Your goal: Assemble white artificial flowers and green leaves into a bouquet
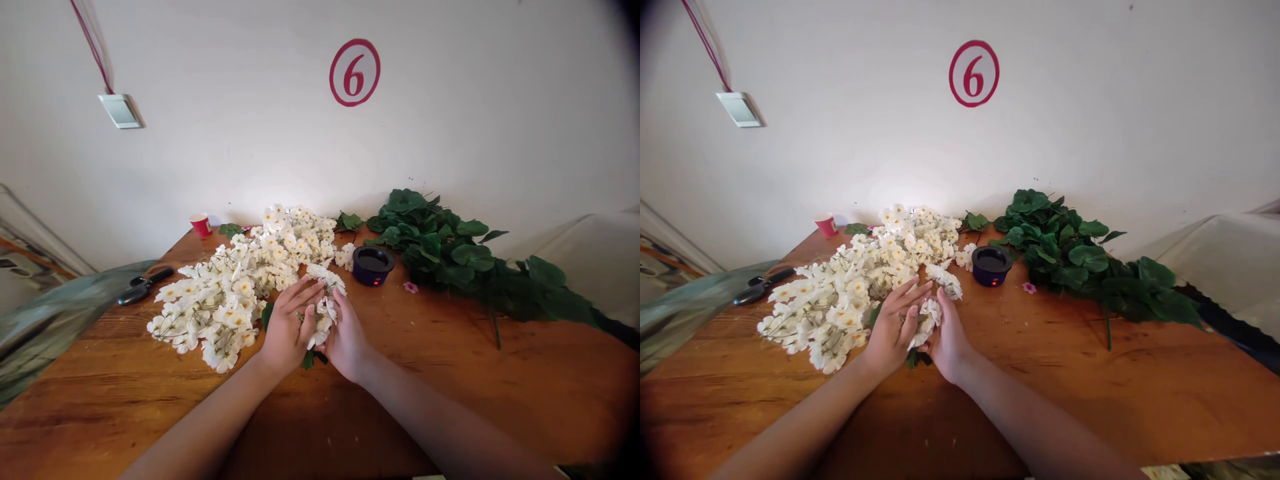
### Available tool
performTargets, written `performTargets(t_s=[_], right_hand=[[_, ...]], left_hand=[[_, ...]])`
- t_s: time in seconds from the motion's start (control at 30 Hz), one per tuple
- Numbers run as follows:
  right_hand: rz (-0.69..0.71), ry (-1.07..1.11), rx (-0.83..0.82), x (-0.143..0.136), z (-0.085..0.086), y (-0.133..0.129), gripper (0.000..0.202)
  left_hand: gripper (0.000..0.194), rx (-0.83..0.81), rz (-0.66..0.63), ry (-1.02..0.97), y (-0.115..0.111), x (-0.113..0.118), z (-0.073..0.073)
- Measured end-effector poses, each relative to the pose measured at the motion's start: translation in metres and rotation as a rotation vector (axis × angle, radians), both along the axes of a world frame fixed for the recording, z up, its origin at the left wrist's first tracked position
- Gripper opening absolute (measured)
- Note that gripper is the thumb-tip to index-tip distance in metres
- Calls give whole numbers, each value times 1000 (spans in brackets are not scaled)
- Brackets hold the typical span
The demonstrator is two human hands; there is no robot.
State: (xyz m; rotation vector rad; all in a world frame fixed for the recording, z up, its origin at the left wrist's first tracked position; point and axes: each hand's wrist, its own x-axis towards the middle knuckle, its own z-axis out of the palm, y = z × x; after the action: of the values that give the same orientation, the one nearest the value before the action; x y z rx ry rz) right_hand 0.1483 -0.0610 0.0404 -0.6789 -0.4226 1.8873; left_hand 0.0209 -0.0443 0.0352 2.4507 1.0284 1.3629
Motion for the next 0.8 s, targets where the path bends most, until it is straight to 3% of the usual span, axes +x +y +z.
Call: performTargets(t_s=[0.27, 0.37, 0.47, 0.67, 0.8], right_hand=[[-71, -139, -6, -11, -17, -5, 28], [-70, -133, 65, -13, -24, -8, 28], [-51, -134, 163, -14, -28, -10, 33], [40, -150, 70, -14, -23, -9, 57], [15, -279, 173, -17, -28, -11, 66]], left_hand=[[42, 0, -51, -110, 0, 6, -10], [46, -23, -95, -116, -2, 9, -13], [37, -25, -114, -171, -6, 13, -14], [29, -80, -9, -221, -7, 9, -10], [31, -131, 103, -233, -9, 8, -7]])
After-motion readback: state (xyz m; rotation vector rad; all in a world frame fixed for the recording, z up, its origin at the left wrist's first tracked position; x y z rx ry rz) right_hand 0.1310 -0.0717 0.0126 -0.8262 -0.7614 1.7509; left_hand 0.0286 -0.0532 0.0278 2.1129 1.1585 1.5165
